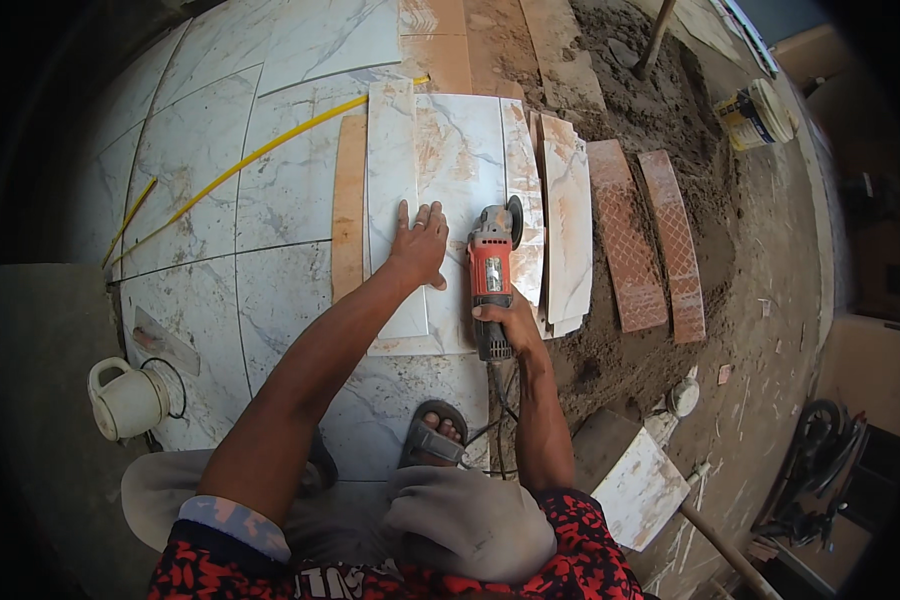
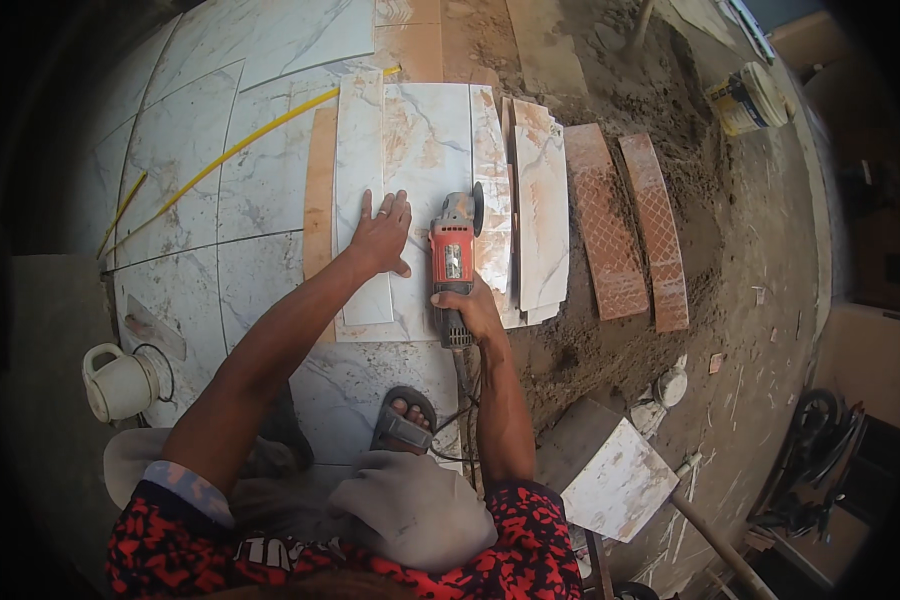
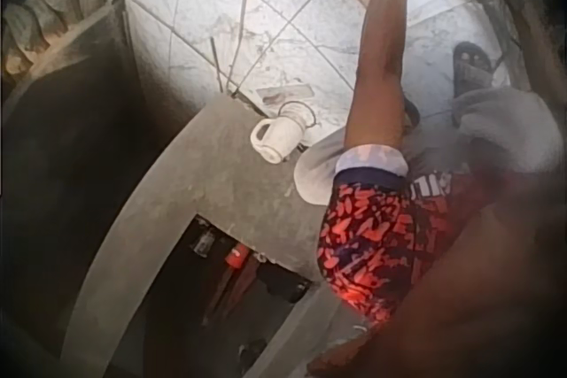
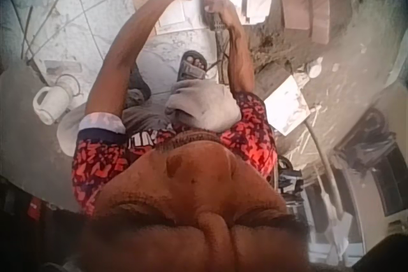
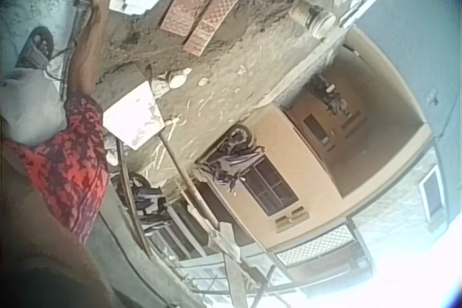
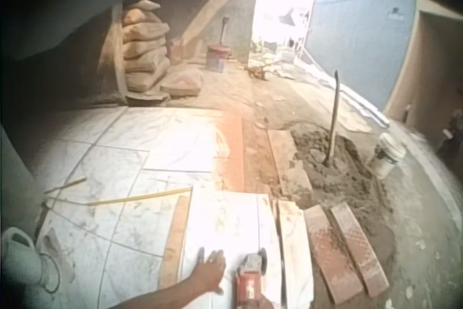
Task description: The person cuts tiles using an angle grinder, measures the tiles with a measuring tape, aligns the cut pieces by hand, and cuts another tile with the angle grinder.
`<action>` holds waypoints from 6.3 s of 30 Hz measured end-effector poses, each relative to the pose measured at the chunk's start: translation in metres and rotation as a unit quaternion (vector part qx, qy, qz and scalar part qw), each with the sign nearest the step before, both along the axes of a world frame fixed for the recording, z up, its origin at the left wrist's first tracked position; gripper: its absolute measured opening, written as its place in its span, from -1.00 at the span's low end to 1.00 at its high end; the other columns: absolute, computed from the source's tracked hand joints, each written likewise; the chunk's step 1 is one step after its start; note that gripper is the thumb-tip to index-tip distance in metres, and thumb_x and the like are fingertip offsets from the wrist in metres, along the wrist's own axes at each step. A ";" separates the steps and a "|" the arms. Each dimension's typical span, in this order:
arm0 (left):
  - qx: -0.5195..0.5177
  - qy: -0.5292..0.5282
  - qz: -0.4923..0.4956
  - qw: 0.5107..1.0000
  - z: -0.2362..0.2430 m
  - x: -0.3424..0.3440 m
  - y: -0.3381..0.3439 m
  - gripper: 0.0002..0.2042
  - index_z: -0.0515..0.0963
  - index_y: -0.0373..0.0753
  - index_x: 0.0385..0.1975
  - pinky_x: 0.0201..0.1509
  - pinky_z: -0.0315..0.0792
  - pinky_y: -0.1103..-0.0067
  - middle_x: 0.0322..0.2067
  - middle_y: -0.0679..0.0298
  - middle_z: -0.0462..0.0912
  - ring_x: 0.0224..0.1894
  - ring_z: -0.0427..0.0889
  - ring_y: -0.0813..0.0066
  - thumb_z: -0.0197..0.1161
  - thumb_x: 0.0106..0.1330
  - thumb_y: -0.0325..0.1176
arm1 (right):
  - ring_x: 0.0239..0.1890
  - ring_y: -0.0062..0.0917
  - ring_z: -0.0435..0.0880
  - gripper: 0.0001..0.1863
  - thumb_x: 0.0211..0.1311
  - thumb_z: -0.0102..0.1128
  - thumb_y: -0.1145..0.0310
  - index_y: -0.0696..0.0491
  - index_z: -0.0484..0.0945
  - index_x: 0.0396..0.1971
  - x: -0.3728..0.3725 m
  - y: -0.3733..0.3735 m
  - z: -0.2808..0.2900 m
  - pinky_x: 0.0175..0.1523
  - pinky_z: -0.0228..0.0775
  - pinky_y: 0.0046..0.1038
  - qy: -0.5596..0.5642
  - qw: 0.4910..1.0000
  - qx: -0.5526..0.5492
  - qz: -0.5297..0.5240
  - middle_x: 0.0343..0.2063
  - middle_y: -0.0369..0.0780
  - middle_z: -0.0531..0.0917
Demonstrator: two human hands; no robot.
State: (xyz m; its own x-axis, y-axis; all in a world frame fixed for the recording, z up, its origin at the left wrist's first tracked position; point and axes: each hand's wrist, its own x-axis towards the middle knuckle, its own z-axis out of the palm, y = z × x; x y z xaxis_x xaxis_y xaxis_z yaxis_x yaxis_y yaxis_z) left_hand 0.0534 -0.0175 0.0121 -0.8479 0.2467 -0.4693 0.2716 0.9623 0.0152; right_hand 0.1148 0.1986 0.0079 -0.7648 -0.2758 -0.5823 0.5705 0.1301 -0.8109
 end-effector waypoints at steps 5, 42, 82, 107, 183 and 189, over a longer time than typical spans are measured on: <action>0.006 0.004 -0.010 1.000 -0.003 0.000 -0.002 0.21 0.08 -0.46 0.36 0.45 -0.26 -0.16 0.43 -0.12 -0.02 0.49 0.01 0.02 0.57 -0.26 0.14 | -0.31 -0.47 0.54 -0.41 -0.27 0.40 0.26 0.17 0.50 -0.12 -0.003 -0.002 0.003 -0.14 0.40 -0.45 -0.017 1.000 0.002 -0.002 -0.31 -0.22 0.60; -0.003 -0.007 0.002 1.000 -0.002 0.000 0.000 0.18 0.11 -0.38 0.38 0.47 -0.28 -0.12 0.46 -0.05 -0.04 0.50 -0.03 0.08 0.56 -0.22 0.14 | -0.32 -0.49 0.53 -0.44 -0.25 0.39 0.30 0.15 0.50 -0.13 0.018 0.003 0.021 -0.14 0.40 -0.45 -0.017 1.000 -0.001 0.003 -0.33 -0.25 0.59; 0.022 -0.007 0.004 1.000 -0.001 0.001 -0.001 0.21 0.07 -0.47 0.37 0.46 -0.26 -0.13 0.44 -0.14 -0.05 0.49 -0.01 0.02 0.59 -0.26 0.10 | -0.29 -0.49 0.55 -0.40 -0.25 0.38 0.29 0.17 0.49 -0.08 0.027 0.006 0.011 -0.16 0.42 -0.48 -0.023 1.000 0.008 -0.001 -0.33 -0.23 0.59; -0.010 -0.022 0.005 1.000 0.003 -0.001 0.002 0.16 0.07 -0.37 0.40 0.48 -0.28 -0.10 0.47 -0.02 -0.07 0.51 -0.06 0.10 0.55 -0.17 0.13 | -0.29 -0.44 0.60 -0.56 -0.14 0.36 0.26 0.04 0.54 -0.18 0.035 0.007 0.020 -0.21 0.49 -0.38 -0.035 0.999 0.000 0.005 -0.32 -0.25 0.61; -0.005 -0.002 -0.034 0.999 -0.003 0.019 0.009 0.25 0.05 -0.33 0.41 0.44 -0.28 -0.19 0.42 -0.23 -0.03 0.46 0.01 -0.18 0.58 -0.31 0.17 | -0.15 -0.41 0.54 -0.24 -0.32 0.43 0.25 0.19 0.45 0.03 0.070 0.015 0.019 0.06 0.35 -0.42 -0.048 0.999 0.016 0.005 -0.19 -0.19 0.60; 0.002 -0.001 -0.033 0.999 -0.001 0.016 0.013 0.25 0.06 -0.34 0.41 0.44 -0.27 -0.18 0.42 -0.23 -0.04 0.46 0.02 -0.18 0.59 -0.31 0.16 | -0.15 -0.42 0.53 -0.26 -0.30 0.43 0.24 0.20 0.46 0.02 0.064 0.017 0.016 0.05 0.35 -0.43 -0.041 0.999 0.018 0.003 -0.19 -0.18 0.60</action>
